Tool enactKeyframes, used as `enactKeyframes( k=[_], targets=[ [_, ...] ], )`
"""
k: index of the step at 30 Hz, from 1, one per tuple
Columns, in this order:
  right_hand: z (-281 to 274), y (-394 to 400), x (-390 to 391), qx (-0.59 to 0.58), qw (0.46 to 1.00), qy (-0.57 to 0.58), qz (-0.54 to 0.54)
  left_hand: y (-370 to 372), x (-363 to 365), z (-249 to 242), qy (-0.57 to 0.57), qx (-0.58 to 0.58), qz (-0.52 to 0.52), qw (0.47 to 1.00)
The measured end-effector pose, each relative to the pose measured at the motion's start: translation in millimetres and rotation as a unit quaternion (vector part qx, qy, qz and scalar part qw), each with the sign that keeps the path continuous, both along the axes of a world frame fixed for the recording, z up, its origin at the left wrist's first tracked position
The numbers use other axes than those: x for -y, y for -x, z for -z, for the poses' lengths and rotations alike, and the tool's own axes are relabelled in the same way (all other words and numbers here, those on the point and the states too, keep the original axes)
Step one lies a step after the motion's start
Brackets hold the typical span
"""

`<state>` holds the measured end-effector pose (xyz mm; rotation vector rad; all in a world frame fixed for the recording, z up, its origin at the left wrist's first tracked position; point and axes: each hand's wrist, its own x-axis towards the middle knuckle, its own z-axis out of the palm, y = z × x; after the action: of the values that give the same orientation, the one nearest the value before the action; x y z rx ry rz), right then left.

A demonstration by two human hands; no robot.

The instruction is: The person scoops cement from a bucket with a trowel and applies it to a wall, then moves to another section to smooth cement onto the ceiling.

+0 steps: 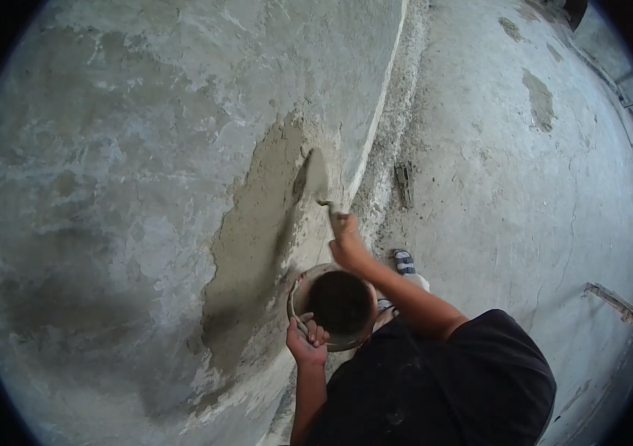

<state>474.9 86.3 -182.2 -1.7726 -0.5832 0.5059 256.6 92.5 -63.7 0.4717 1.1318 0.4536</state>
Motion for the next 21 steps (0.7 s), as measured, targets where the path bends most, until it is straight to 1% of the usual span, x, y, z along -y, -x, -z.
enactKeyframes(
  k=[2,3,4,5,6,7,8,9,10,11,12,13,14,15,16,17,18,19,21],
  targets=[
    [7,-23,45,0.010,0.999,-0.013,-0.028,-5,0,-2,0.002,0.012,0.006,1.000],
    [-1,-36,72,-0.057,0.997,0.001,-0.046,-6,0,-4,0.000,0.025,0.014,1.000],
    [10,-44,95,-0.087,0.995,-0.032,-0.041,-10,1,-9,0.004,0.027,0.019,0.999],
    [3,-57,122,-0.157,0.985,-0.036,-0.067,-13,0,-12,0.005,0.026,0.015,1.000],
    [-17,-68,147,-0.199,0.976,-0.051,-0.075,-15,1,-16,0.006,0.039,0.034,0.999],
    [-32,-80,171,-0.272,0.955,-0.049,-0.107,-20,1,-19,0.006,0.055,0.053,0.997],
    [-54,-94,196,-0.336,0.930,0.001,-0.147,-28,2,-27,0.010,0.044,0.068,0.997],
    [-74,-107,211,-0.349,0.916,0.020,-0.196,-34,1,-26,0.014,0.037,0.065,0.997],
    [-75,-118,228,-0.355,0.901,0.094,-0.233,-37,1,-24,0.017,0.072,0.092,0.993],
    [-92,-121,236,-0.327,0.908,0.174,-0.195,-39,2,-25,0.024,0.103,0.118,0.987],
    [-70,-123,251,-0.166,0.950,0.177,-0.199,-44,2,-25,0.031,0.100,0.124,0.987],
    [-64,-123,262,0.059,0.959,0.174,-0.215,-51,4,-28,0.043,0.092,0.130,0.986],
    [-80,-124,265,0.034,0.946,0.222,-0.235,-56,5,-31,0.033,0.101,0.146,0.984],
    [-122,-125,256,-0.014,0.922,0.279,-0.268,-58,7,-34,0.022,0.113,0.164,0.980],
    [-149,-122,248,-0.035,0.898,0.336,-0.282,-56,11,-40,0.038,0.096,0.167,0.980],
    [-143,-116,246,-0.049,0.897,0.341,-0.278,-62,12,-44,0.032,0.120,0.184,0.975],
    [-134,-111,246,0.015,0.899,0.311,-0.308,-66,12,-46,0.024,0.148,0.201,0.968],
    [-131,-107,244,0.081,0.897,0.279,-0.334,-68,12,-47,0.033,0.147,0.208,0.966],
    [-146,-94,215,0.108,0.869,0.266,-0.402,-69,16,-51,0.034,0.177,0.233,0.956]
  ],
)
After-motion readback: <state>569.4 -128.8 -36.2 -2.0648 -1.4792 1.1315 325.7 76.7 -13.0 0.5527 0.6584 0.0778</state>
